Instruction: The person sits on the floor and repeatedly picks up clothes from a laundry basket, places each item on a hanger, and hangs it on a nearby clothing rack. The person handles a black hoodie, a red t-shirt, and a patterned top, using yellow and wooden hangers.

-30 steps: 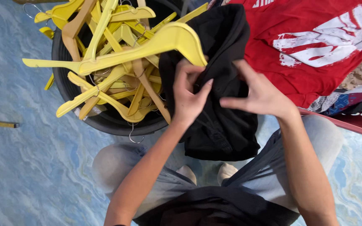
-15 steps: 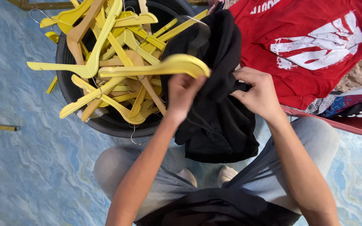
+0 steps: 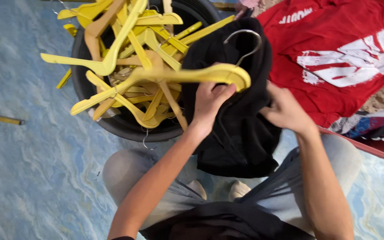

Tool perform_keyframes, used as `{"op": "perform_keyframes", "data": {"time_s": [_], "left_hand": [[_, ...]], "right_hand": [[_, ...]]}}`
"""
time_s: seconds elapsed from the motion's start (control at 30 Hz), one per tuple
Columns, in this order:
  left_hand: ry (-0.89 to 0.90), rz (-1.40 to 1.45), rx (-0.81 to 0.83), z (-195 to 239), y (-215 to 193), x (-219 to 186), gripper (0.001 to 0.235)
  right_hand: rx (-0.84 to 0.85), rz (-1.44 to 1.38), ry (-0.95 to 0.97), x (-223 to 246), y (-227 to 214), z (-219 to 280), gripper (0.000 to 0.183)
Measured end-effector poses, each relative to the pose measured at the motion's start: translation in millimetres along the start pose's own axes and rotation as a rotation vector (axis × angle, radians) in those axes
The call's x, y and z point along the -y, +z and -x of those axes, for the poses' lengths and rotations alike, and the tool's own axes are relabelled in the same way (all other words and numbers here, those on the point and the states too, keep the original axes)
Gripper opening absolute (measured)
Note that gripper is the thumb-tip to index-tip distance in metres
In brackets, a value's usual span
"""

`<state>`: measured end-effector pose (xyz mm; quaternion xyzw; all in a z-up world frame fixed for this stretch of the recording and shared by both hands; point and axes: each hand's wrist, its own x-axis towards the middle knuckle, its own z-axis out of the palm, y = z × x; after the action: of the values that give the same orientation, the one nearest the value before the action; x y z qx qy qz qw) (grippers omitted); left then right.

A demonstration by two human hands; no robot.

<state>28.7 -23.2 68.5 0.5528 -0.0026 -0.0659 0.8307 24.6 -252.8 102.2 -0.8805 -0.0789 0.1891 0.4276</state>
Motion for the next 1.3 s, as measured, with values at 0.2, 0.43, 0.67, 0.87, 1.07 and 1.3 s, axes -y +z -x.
{"op": "perform_keyframes", "data": {"time_s": [0.2, 0.43, 0.67, 0.87, 1.07, 1.3], "left_hand": [[-0.204, 0.853, 0.018, -22, -36, -4, 0.032], [-0.095, 0.494, -0.064, -21, -36, 17, 0.037], [-0.18, 0.441, -0.22, -15, -39, 28, 0.037], [-0.214, 0.484, -0.3, -19, -57, 23, 0.035], [-0.351, 0.326, -0.196, -2, -34, 38, 0.033], [-0.265, 0.161, 0.054, 16, -10, 77, 0.033]], "right_hand": [[-0.017, -0.086, -0.186, -8, -2, 4, 0.065], [-0.217, -0.378, -0.272, -5, 9, 2, 0.056], [-0.461, -0.753, -0.446, -8, 7, 7, 0.081], [-0.493, -0.831, -0.491, -13, 6, 0, 0.076], [-0.335, -0.679, -0.475, 16, 8, 0, 0.093], [-0.353, -0.375, -0.331, 34, -23, 15, 0.056]]}}
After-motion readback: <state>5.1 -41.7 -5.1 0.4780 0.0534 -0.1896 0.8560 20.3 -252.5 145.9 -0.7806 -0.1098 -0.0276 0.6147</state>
